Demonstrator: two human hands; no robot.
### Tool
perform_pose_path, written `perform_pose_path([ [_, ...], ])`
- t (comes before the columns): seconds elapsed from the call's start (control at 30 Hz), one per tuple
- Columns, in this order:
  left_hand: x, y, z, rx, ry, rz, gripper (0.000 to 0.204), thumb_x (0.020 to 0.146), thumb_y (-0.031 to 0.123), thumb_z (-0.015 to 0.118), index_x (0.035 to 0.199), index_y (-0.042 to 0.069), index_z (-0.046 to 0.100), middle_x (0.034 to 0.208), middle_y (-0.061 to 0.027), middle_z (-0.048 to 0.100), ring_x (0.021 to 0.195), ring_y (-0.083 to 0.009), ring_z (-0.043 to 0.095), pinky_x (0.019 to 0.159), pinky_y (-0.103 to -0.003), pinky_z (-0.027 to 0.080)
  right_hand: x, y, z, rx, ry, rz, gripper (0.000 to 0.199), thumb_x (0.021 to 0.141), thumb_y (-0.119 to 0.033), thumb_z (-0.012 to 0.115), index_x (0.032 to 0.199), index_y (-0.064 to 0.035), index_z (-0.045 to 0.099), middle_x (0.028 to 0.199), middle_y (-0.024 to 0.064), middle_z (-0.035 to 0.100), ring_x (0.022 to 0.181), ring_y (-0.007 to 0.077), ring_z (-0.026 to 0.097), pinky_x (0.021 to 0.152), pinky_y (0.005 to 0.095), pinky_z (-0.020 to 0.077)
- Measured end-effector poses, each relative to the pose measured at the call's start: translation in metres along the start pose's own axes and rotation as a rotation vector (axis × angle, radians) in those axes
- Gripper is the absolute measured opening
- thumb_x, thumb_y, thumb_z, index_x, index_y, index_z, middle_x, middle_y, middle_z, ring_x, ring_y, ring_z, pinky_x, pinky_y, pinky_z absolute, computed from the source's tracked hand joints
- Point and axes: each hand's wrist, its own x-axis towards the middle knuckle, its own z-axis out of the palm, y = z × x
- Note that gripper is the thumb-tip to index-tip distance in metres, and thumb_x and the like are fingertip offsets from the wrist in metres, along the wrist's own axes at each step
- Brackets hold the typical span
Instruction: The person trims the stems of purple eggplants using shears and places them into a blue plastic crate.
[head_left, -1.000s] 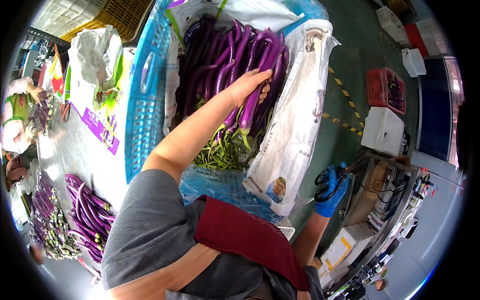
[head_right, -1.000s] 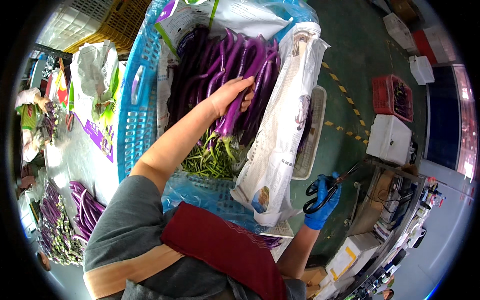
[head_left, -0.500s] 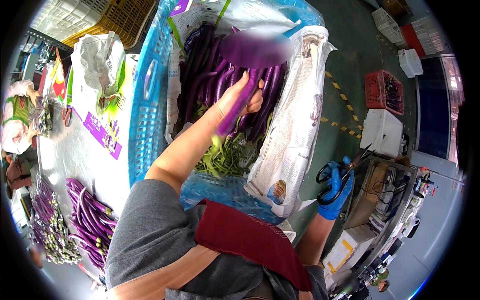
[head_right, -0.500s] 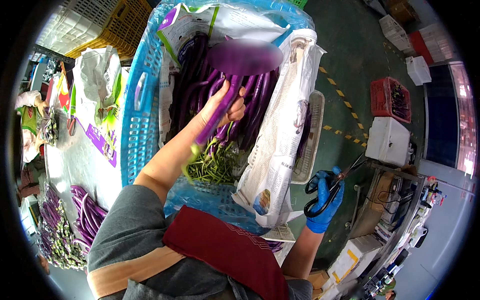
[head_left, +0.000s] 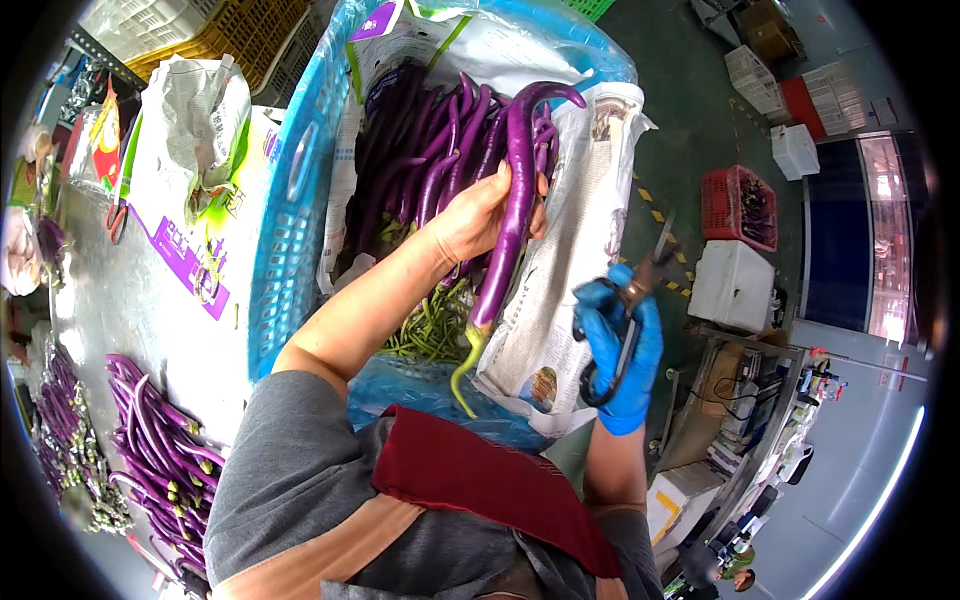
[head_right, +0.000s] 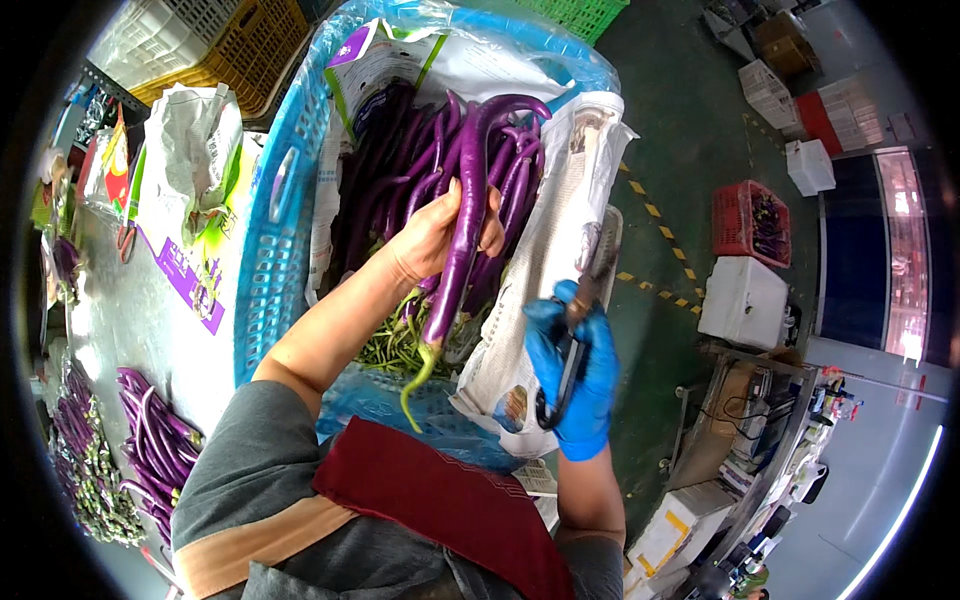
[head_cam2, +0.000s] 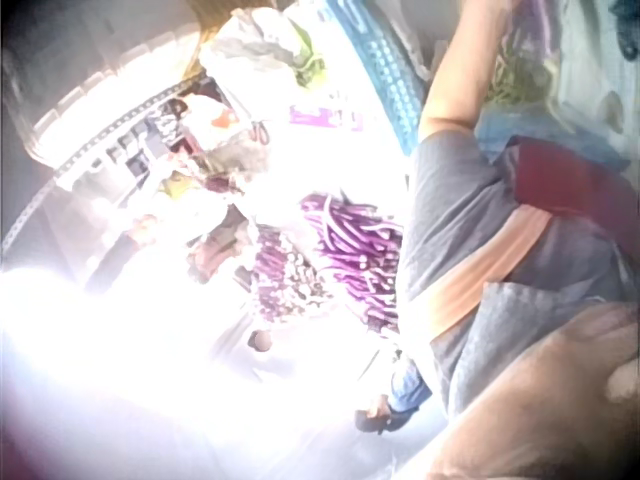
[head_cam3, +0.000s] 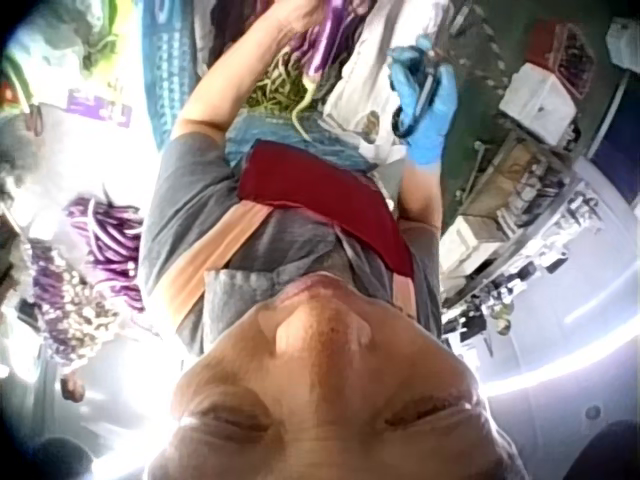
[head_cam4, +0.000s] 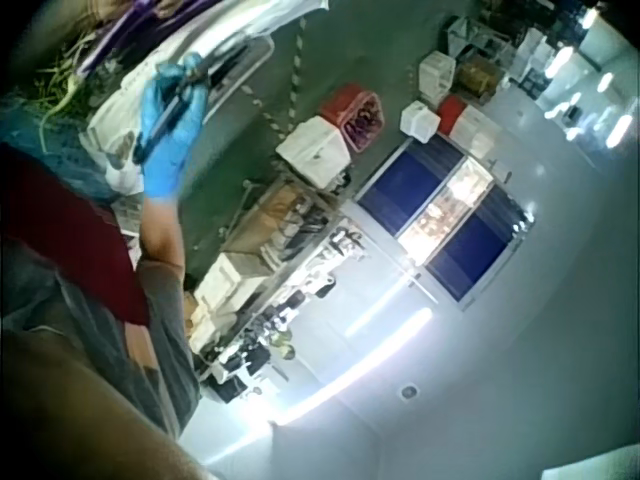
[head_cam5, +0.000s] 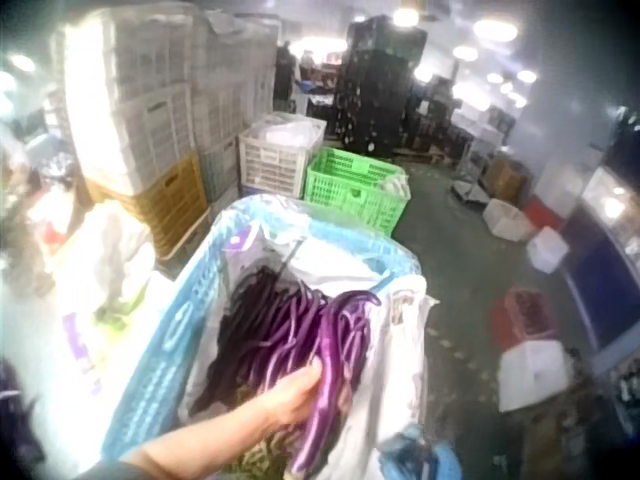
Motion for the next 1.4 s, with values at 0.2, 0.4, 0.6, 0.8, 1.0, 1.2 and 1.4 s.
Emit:
perform_pose_path([
  [0.2,0.004,-0.013,0.034,0.113,0.018,0.088,0.048,0.084,0.047,0.046,0.100,0.002,0.050,0.091,-0.0066,0.052,0.080,-0.0132,0.050,0.075,-0.025,0.040,0.026,0.021,0.038,-0.350,0.030,-0.127,0.044,0.077,0.003,0.060,0.116,-0.0061,0.042,0.095,0.0006,0.052,0.083,0.0056,0.050,0.066,0.0180,0.0428],
  [0.4,-0.004,-0.008,0.033,0.064,0.008,-0.054,0.039,0.086,0.037,0.050,0.101,0.001,0.051,0.092,-0.0081,0.056,0.086,-0.0172,0.055,0.080,-0.029,0.044,0.017,0.025,0.021,-0.275,0.034,-0.159,0.045,0.078,0.002,0.058,0.119,-0.0027,0.040,0.100,0.0050,0.052,0.090,0.0114,0.052,0.079,0.0229,0.0435],
  [0.6,-0.006,-0.009,-0.024,0.161,0.384,-0.122,0.037,0.080,0.010,0.056,0.113,0.002,0.042,0.083,-0.0074,0.053,0.070,-0.0174,0.056,0.066,-0.030,0.050,0.000,0.019,0.002,-0.293,0.018,-0.270,0.043,0.079,-0.001,0.056,0.119,-0.0005,0.039,0.088,0.0104,0.056,0.066,0.0136,0.053,0.058,0.0243,0.0436],
  [0.8,-0.033,-0.096,-0.074,1.237,0.735,-0.181,0.043,0.071,0.010,0.063,0.109,-0.002,0.047,0.093,-0.0172,0.058,0.080,-0.0309,0.057,0.074,-0.036,0.046,-0.008,0.054,-0.015,-0.310,0.046,-0.325,0.042,0.078,0.000,0.055,0.118,-0.0005,0.040,0.085,0.0110,0.055,0.065,0.0137,0.051,0.059,0.0246,0.0427],
  [1.0,-0.013,-0.142,-0.086,1.711,0.854,-0.396,0.049,0.065,0.017,0.070,0.100,-0.001,0.042,0.102,-0.0221,0.046,0.089,-0.0362,0.053,0.076,-0.042,0.047,-0.012,0.071,-0.021,-0.395,0.078,-0.356,0.047,0.074,0.004,0.062,0.117,-0.0013,0.043,0.093,0.0109,0.057,0.075,0.0133,0.054,0.063,0.0224,0.0439],
  [1.2,-0.017,-0.107,-0.078,1.551,0.761,-0.507,0.048,0.061,0.024,0.064,0.100,-0.001,0.053,0.087,-0.0214,0.061,0.083,-0.0327,0.059,0.077,-0.037,0.046,-0.013,0.068,-0.022,-0.264,0.071,-0.264,0.048,0.073,0.009,0.060,0.117,-0.0026,0.045,0.095,0.0101,0.057,0.086,0.0169,0.055,0.071,0.0264,0.0475],
  [1.4,-0.036,0.015,-0.086,1.370,0.778,-0.577,0.031,0.057,0.030,0.068,0.070,0.002,0.064,0.063,-0.0127,0.062,0.059,-0.0217,0.061,0.062,-0.032,0.048,-0.008,0.079,-0.024,-0.406,0.119,-0.390,0.041,0.077,-0.002,0.057,0.116,-0.0018,0.043,0.082,0.0097,0.055,0.061,0.0113,0.049,0.055,0.0214,0.0400],
])
